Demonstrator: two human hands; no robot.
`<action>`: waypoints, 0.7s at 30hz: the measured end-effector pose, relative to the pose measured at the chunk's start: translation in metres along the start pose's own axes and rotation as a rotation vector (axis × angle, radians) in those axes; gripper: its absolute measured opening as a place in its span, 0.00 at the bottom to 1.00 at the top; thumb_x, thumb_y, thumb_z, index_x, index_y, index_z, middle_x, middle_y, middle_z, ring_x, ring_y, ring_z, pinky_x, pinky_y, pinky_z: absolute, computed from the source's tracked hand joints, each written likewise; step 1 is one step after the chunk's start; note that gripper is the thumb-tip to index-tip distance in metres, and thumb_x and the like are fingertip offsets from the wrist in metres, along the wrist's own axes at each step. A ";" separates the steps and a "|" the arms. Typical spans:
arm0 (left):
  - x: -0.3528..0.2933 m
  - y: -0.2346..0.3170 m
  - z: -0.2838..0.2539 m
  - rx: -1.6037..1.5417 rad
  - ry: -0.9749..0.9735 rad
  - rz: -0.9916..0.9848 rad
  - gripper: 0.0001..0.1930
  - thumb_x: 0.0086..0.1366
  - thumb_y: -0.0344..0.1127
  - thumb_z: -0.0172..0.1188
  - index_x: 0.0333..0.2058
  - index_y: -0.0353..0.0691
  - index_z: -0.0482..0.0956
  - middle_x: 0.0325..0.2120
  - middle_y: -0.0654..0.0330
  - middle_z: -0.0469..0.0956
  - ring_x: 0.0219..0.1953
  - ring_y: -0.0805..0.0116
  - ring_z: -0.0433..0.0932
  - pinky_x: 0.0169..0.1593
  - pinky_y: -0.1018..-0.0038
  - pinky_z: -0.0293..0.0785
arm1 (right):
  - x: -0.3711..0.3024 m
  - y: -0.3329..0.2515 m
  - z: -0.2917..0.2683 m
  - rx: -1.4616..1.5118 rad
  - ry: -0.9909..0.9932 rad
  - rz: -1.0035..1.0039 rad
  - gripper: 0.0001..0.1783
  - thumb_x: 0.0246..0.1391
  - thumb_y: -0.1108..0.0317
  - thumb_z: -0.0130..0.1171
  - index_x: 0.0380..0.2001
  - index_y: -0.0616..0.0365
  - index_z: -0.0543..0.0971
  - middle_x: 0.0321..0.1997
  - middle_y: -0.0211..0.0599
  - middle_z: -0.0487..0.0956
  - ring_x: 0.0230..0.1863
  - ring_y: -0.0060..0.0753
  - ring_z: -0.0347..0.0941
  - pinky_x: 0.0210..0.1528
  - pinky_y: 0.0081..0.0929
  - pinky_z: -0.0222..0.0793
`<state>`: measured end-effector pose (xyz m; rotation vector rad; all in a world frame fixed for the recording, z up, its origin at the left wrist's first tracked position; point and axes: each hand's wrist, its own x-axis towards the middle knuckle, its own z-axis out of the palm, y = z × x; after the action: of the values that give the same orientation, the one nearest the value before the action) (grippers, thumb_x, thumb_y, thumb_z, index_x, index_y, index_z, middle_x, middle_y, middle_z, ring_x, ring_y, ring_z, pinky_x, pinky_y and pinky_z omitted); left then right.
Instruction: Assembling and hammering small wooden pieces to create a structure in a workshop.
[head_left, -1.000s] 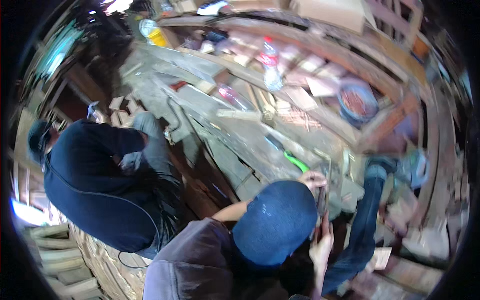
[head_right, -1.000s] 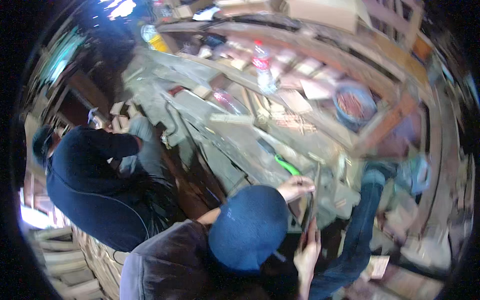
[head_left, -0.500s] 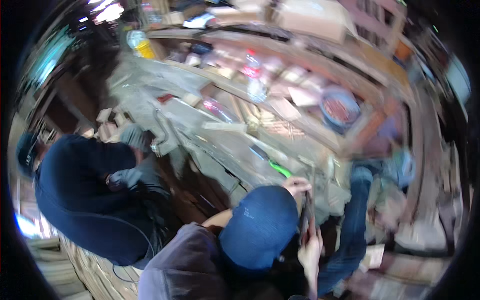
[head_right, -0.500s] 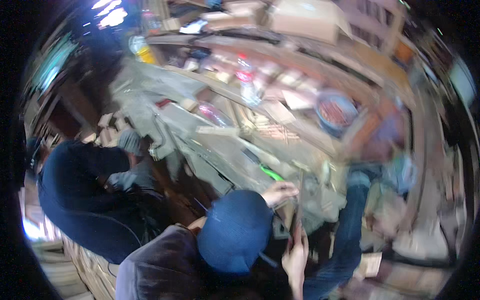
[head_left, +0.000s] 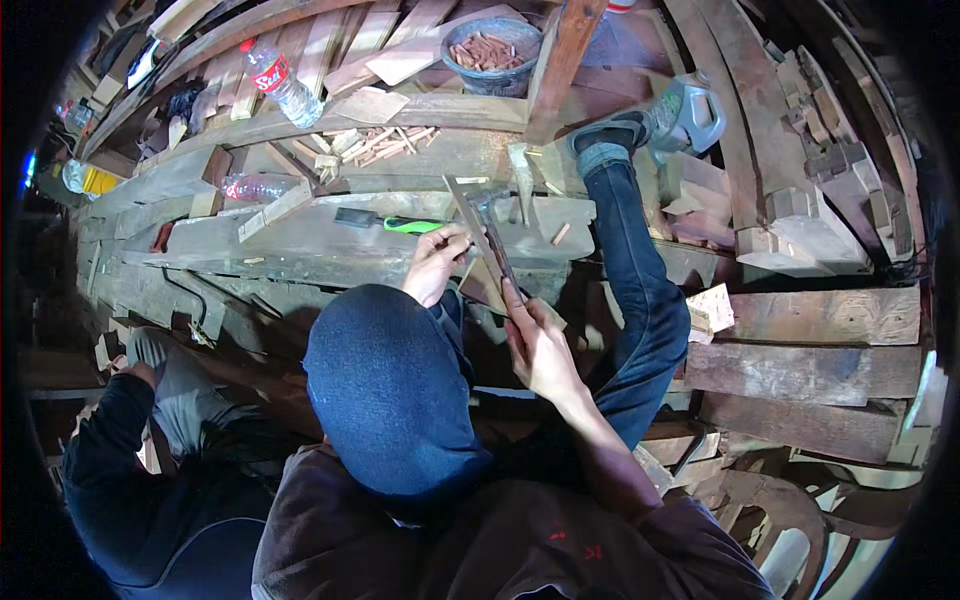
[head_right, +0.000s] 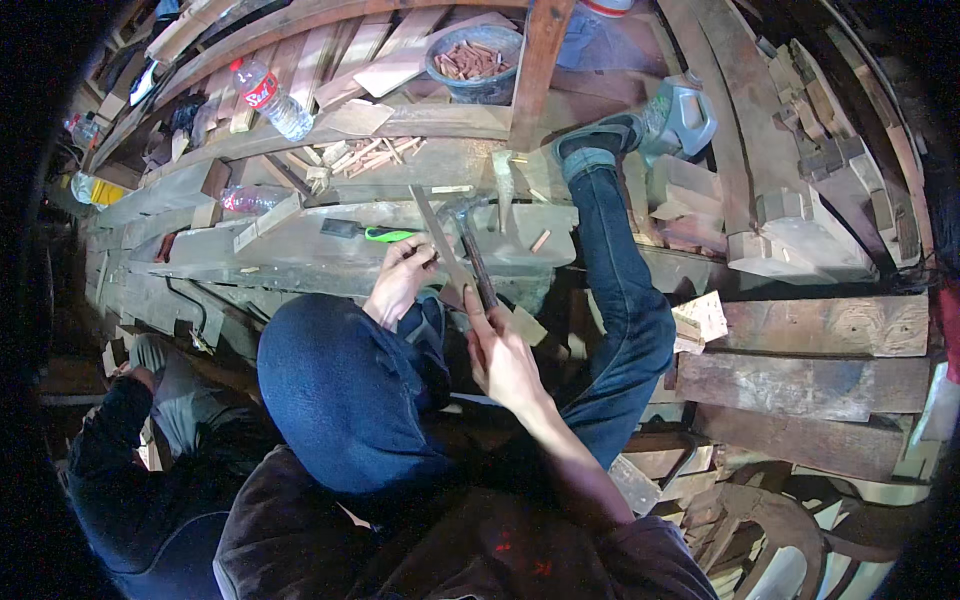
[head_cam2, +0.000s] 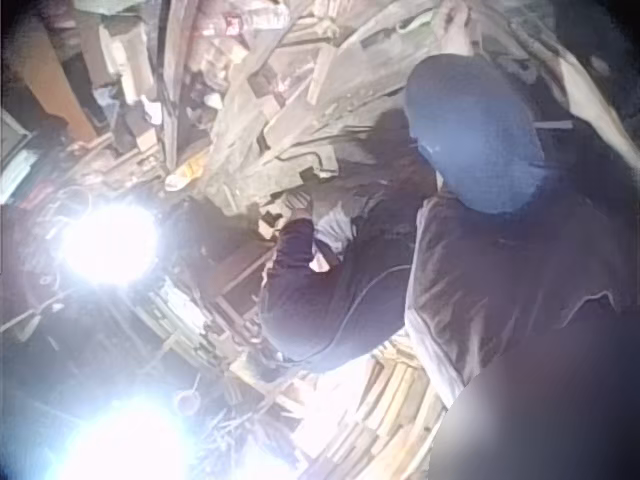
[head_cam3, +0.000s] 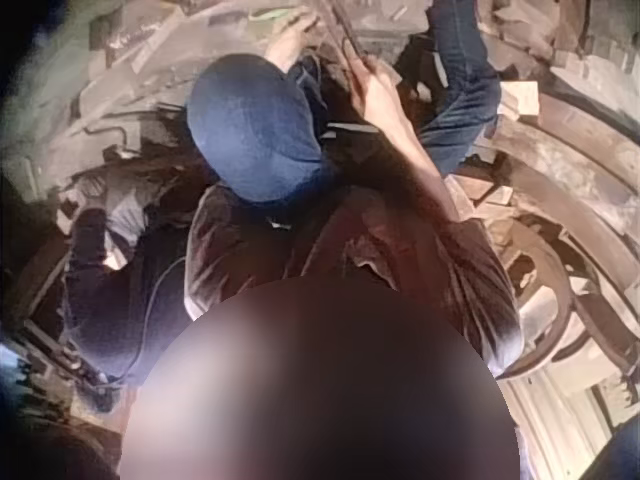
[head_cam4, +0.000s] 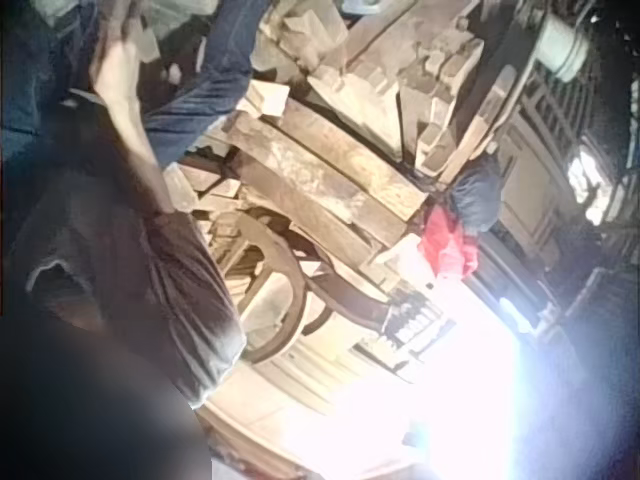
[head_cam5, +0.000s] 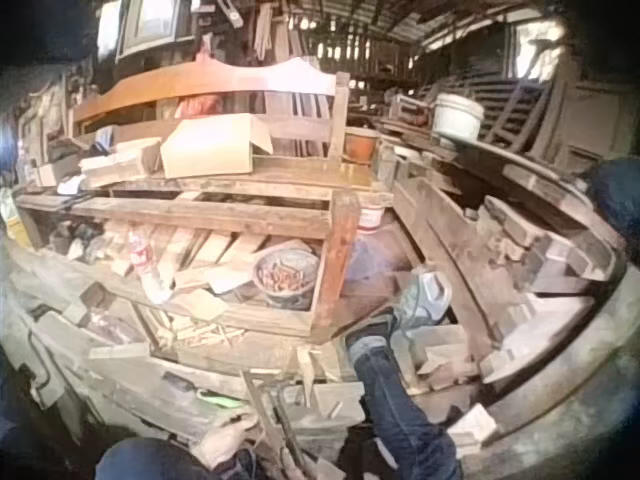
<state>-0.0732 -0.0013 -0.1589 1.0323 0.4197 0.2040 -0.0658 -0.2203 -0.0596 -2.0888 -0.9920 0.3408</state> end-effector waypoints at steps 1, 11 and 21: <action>-0.004 0.002 -0.003 -0.068 0.050 0.038 0.06 0.64 0.28 0.57 0.38 0.34 0.80 0.31 0.64 0.78 0.32 0.77 0.71 0.37 0.79 0.66 | -0.005 -0.001 0.003 0.016 0.003 -0.022 0.37 0.50 0.84 0.52 0.66 0.58 0.62 0.31 0.48 0.69 0.28 0.45 0.69 0.33 0.30 0.69; -0.006 0.015 0.007 -0.002 0.222 0.042 0.07 0.61 0.32 0.65 0.36 0.38 0.82 0.24 0.71 0.75 0.27 0.82 0.67 0.34 0.82 0.62 | -0.010 -0.005 0.009 -0.038 -0.001 0.062 0.36 0.51 0.82 0.51 0.66 0.59 0.61 0.34 0.52 0.71 0.29 0.51 0.72 0.33 0.37 0.71; -0.005 0.021 0.007 0.049 0.136 0.080 0.08 0.61 0.34 0.65 0.38 0.37 0.81 0.29 0.67 0.80 0.30 0.82 0.72 0.35 0.83 0.64 | -0.013 -0.008 0.001 -0.012 0.020 0.059 0.34 0.52 0.82 0.52 0.65 0.59 0.63 0.33 0.50 0.71 0.27 0.53 0.71 0.31 0.39 0.71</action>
<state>-0.0738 0.0022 -0.1369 1.0879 0.5084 0.3383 -0.0788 -0.2269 -0.0555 -2.1314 -0.9246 0.3445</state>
